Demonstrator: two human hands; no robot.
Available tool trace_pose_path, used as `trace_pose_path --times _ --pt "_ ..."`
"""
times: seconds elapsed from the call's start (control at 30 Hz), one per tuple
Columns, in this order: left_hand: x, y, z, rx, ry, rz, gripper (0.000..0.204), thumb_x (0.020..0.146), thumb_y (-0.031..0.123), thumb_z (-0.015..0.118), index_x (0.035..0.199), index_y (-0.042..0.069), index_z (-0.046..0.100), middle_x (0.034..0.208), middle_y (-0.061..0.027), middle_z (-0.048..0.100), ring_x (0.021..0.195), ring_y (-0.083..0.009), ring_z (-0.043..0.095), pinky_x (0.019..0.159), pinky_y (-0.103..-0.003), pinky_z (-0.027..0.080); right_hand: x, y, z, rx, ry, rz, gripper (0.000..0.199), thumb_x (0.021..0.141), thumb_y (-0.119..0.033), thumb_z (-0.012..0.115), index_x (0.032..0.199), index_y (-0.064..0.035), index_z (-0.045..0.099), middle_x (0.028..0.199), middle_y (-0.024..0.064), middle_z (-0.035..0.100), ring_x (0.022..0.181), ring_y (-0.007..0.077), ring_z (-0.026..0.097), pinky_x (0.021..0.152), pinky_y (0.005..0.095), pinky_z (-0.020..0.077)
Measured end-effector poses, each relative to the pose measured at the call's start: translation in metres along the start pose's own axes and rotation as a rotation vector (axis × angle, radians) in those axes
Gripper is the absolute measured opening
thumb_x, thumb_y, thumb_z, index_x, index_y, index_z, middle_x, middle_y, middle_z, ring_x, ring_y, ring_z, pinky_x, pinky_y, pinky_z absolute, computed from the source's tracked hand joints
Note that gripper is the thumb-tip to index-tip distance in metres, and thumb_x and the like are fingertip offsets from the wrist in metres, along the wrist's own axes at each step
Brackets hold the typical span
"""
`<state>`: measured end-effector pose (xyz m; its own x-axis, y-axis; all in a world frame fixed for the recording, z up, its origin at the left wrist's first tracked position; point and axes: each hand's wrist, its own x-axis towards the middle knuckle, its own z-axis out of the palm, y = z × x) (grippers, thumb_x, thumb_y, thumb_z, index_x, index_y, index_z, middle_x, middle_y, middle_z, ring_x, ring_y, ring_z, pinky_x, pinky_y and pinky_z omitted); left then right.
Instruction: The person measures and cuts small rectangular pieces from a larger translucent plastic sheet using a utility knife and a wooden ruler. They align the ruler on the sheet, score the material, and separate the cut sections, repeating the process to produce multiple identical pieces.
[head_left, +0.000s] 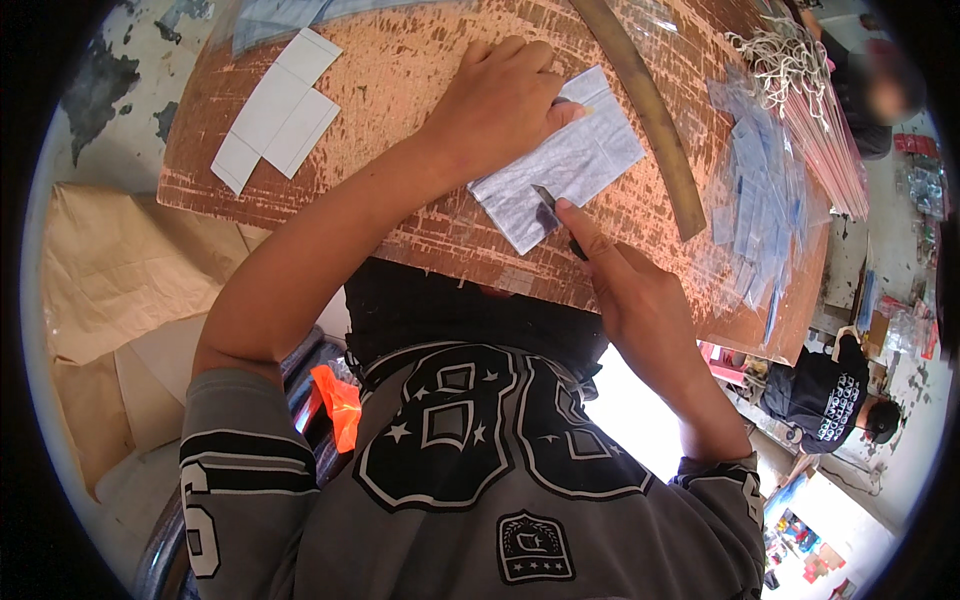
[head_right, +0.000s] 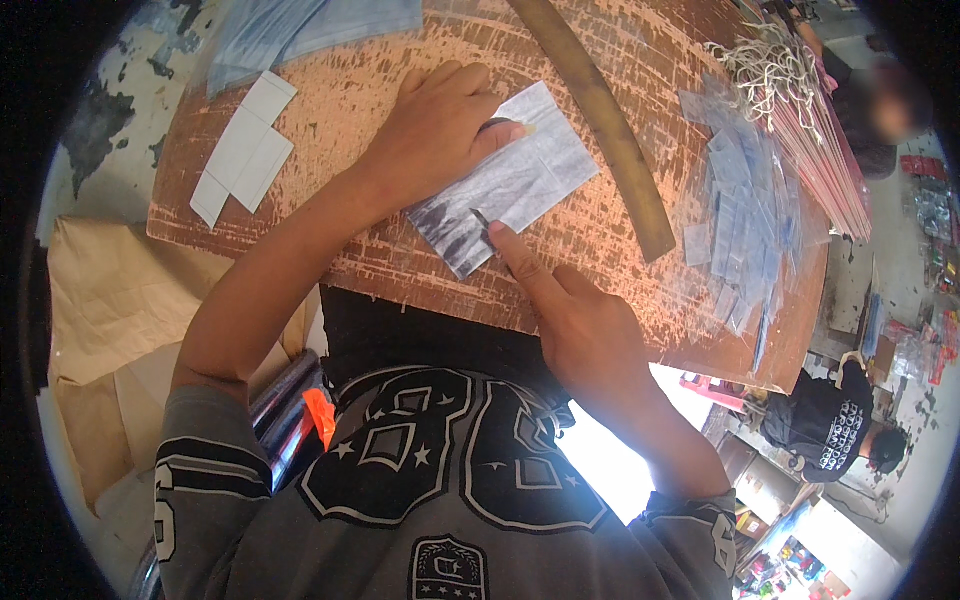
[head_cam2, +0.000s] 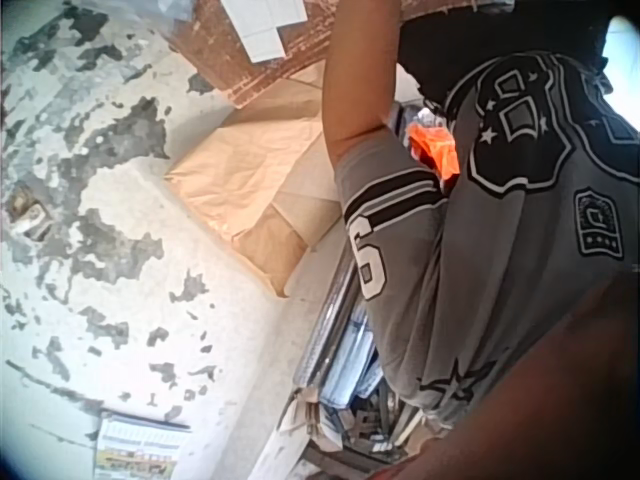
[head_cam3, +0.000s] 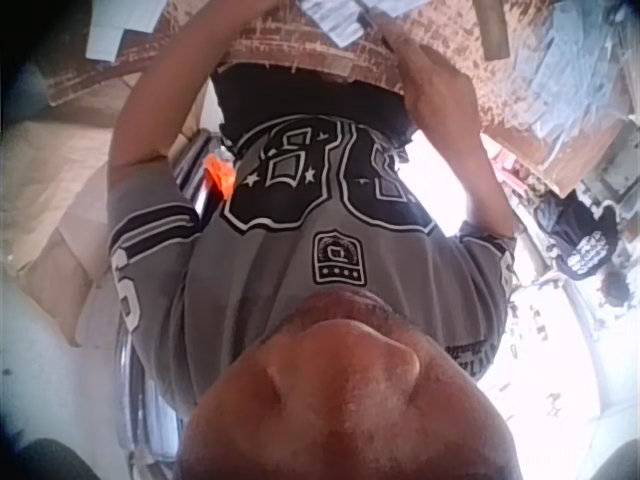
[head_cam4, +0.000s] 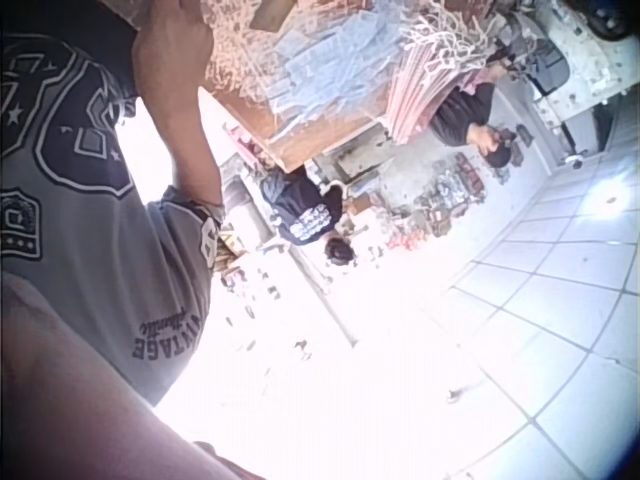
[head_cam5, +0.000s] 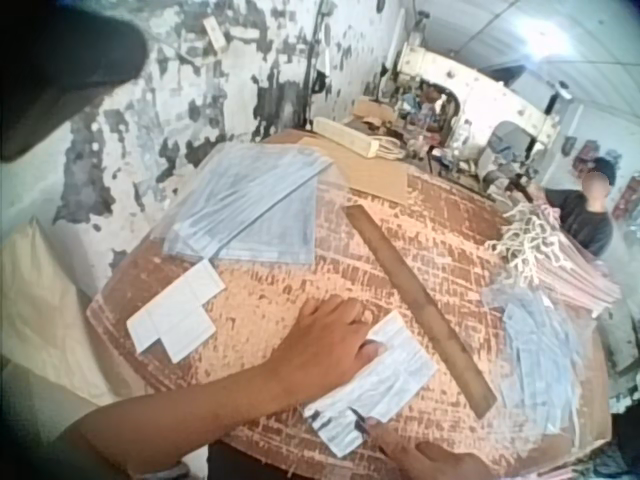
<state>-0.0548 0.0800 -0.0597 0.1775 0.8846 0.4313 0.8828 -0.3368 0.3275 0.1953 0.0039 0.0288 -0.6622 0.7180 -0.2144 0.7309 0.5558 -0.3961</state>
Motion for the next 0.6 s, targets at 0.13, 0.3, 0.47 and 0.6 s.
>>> trace_pose_path --times 0.13,0.3,0.47,0.6 --pt "-0.002 -0.002 0.004 -0.052 0.063 0.029 0.043 0.103 0.041 0.068 0.100 0.000 0.079 0.110 -0.0129 0.062 0.115 -0.0311 0.058 0.103 -0.049 0.039 0.001 0.000 0.000 -0.009 0.012 -0.018 0.073 0.096 0.006 0.064 0.162 -0.0244 0.054 0.095 0.0195 0.073 0.087 0.0373 0.076 0.077 0.0489 0.0591" --pt "-0.002 -0.003 0.007 -0.042 0.076 0.030 0.043 0.103 0.042 0.067 0.099 0.000 0.078 0.110 -0.0130 0.062 0.115 -0.0313 0.058 0.102 -0.049 0.039 0.005 -0.001 -0.008 -0.033 -0.018 -0.022 0.068 0.099 0.002 0.065 0.162 -0.0220 0.054 0.092 0.0205 0.072 0.083 0.0398 0.074 0.075 0.0495 0.0575" --pt "-0.002 -0.002 0.005 -0.043 0.062 0.031 0.045 0.104 0.042 0.067 0.100 -0.001 0.078 0.109 -0.0127 0.061 0.114 -0.0317 0.058 0.101 -0.049 0.039 0.008 -0.003 -0.014 -0.025 -0.044 -0.030 0.064 0.102 0.000 0.064 0.161 -0.0209 0.055 0.089 0.0220 0.071 0.079 0.0429 0.073 0.072 0.0511 0.0555" --pt "-0.001 -0.002 0.005 -0.071 0.063 0.036 0.045 0.104 0.042 0.067 0.100 -0.001 0.078 0.109 -0.0126 0.061 0.114 -0.0317 0.058 0.102 -0.050 0.040 0.004 0.000 -0.010 -0.077 -0.029 -0.052 0.063 0.103 -0.002 0.062 0.162 -0.0216 0.053 0.090 0.0220 0.071 0.077 0.0428 0.073 0.070 0.0517 0.0557"
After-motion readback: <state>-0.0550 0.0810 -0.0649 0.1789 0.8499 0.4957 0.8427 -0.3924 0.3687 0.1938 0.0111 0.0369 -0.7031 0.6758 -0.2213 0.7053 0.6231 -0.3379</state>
